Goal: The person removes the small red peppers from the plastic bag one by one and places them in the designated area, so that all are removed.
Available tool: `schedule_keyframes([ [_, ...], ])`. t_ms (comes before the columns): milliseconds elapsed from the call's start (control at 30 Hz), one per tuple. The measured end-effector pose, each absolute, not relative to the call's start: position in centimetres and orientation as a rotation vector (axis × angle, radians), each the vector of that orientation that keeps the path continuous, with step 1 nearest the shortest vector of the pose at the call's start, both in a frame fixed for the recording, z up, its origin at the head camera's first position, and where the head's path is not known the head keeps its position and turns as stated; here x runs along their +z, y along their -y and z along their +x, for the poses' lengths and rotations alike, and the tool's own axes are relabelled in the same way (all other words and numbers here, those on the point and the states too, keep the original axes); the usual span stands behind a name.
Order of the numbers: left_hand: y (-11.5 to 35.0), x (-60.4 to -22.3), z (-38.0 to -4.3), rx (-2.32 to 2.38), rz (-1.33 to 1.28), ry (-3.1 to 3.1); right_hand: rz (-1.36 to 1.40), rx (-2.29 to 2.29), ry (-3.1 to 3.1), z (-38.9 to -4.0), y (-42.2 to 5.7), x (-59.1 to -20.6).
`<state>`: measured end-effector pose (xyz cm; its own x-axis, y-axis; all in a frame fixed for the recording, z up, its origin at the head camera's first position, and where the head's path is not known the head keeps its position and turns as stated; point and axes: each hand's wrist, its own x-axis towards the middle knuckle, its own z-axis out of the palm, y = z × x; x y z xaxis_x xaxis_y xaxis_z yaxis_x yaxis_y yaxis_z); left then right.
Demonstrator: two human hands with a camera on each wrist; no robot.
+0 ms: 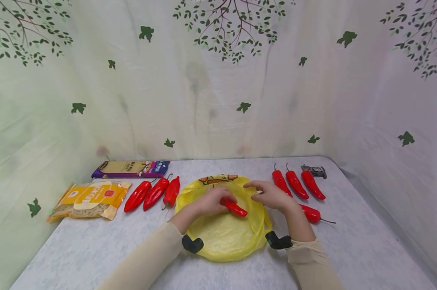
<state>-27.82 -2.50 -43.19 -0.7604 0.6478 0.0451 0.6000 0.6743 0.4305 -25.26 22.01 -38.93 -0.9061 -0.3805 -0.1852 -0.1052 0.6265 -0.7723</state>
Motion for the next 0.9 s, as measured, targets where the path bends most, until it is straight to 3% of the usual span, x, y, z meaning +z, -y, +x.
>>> schedule_keyframes([
  [900, 5.1, -41.7, -25.9, 0.942, 1.047, -2.701, -0.385, -1.096, -2.573, -25.3, -22.2, -39.3],
])
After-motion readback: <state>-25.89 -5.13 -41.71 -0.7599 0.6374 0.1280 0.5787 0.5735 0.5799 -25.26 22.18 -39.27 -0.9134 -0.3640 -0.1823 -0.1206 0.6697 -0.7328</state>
